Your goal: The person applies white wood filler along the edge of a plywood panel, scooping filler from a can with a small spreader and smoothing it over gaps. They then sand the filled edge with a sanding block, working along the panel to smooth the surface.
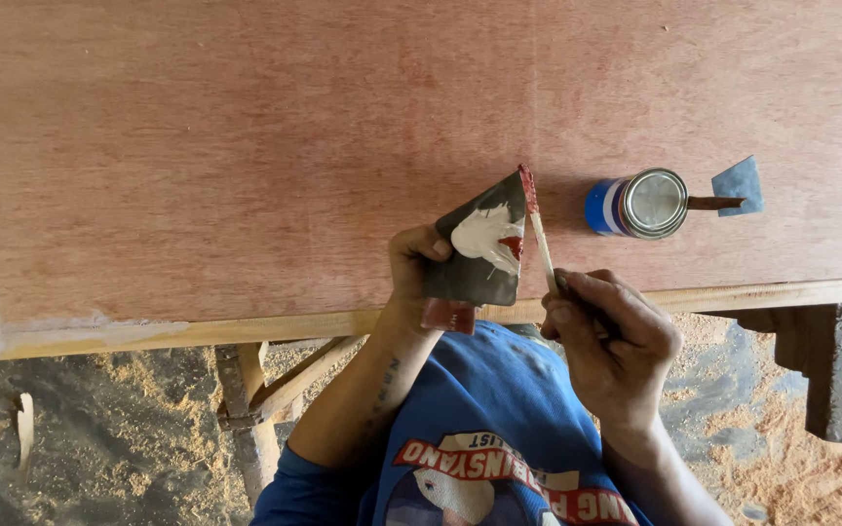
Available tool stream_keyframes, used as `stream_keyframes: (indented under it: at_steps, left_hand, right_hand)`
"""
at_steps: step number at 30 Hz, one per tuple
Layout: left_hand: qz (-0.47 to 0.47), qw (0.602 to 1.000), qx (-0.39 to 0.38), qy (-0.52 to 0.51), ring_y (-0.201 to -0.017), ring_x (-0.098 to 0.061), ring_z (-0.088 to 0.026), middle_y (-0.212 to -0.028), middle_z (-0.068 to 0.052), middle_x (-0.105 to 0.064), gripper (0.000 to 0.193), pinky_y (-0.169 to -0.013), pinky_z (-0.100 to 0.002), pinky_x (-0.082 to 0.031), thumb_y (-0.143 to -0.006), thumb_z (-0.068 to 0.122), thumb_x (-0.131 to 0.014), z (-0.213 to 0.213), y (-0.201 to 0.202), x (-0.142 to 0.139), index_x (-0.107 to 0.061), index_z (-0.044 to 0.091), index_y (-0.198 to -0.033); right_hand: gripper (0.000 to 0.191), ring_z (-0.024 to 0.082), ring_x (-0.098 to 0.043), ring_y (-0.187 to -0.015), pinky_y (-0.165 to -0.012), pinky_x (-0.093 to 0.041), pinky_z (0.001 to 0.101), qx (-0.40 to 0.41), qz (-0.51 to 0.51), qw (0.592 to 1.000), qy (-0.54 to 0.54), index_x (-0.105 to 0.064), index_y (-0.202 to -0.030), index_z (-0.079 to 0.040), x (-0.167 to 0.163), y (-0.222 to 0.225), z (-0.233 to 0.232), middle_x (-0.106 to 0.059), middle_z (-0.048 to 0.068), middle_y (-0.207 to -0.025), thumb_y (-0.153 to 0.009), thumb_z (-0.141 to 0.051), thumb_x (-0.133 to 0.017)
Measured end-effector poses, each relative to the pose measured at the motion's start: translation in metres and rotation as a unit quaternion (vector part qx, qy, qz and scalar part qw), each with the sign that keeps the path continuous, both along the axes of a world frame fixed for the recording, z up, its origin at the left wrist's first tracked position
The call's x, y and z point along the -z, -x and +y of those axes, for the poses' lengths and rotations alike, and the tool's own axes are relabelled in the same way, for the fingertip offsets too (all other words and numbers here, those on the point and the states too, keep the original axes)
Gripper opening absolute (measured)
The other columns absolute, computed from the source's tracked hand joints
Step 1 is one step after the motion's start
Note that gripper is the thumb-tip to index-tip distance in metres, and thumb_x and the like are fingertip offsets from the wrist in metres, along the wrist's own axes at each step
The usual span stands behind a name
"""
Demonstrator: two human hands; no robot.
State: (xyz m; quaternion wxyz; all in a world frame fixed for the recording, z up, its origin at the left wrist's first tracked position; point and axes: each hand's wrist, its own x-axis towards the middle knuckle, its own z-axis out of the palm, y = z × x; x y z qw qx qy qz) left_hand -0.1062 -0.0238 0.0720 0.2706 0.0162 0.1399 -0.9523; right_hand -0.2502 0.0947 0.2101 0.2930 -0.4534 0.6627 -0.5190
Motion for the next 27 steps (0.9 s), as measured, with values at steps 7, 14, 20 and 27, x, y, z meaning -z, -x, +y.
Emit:
stream_keyframes:
  at_steps: [7,14,20,27]
  left_hand:
    - [-0.028,0.999,0.002,-0.016,-0.058,-0.066,-0.035,-0.093,-0.029,-0.069,0.051,-0.044,-0.038,-0.055,-0.076,0.01,-0.049,-0.002,0.005,0.0,-0.057,-0.017,-0.119]
    - [-0.01,1.0,-0.017,0.001,-0.055,-0.064,-0.034,-0.091,-0.03,-0.069,0.052,-0.046,-0.037,-0.056,-0.078,0.011,-0.05,-0.004,0.003,0.007,-0.057,-0.019,-0.12]
    - [0.064,0.996,-0.051,0.024,-0.05,-0.06,-0.029,-0.091,-0.03,-0.069,0.054,-0.048,-0.04,-0.055,-0.079,0.014,-0.05,-0.01,-0.001,0.003,-0.058,-0.019,-0.122]
    - [0.162,0.985,-0.051,0.037,-0.061,-0.067,-0.033,-0.094,-0.033,-0.07,0.058,-0.053,-0.047,-0.061,-0.083,0.014,-0.048,-0.012,0.002,-0.003,-0.055,-0.02,-0.129]
  right_hand:
    - [0.018,0.011,-0.068,-0.074,-0.061,-0.051,0.0218,-0.015,0.119,0.992,0.027,-0.071,-0.106,0.006,0.001,0.0,-0.001,-0.073,0.013,-0.095,-0.089,0.007,-0.075]
    - [0.02,0.012,-0.069,-0.072,-0.059,-0.051,0.0213,-0.022,0.135,0.99,0.024,-0.072,-0.106,0.004,0.003,-0.001,0.006,-0.073,0.013,-0.094,-0.087,0.007,-0.077]
    - [0.02,0.011,-0.068,-0.068,-0.055,-0.05,0.0211,-0.026,0.146,0.989,-0.004,-0.073,-0.102,0.003,0.006,-0.001,0.017,-0.073,0.013,-0.092,-0.083,0.006,-0.079]
    - [0.018,0.012,-0.069,-0.073,-0.061,-0.052,0.022,-0.018,0.112,0.993,0.021,-0.071,-0.106,0.006,0.003,0.005,0.011,-0.072,0.013,-0.094,-0.088,0.008,-0.075]
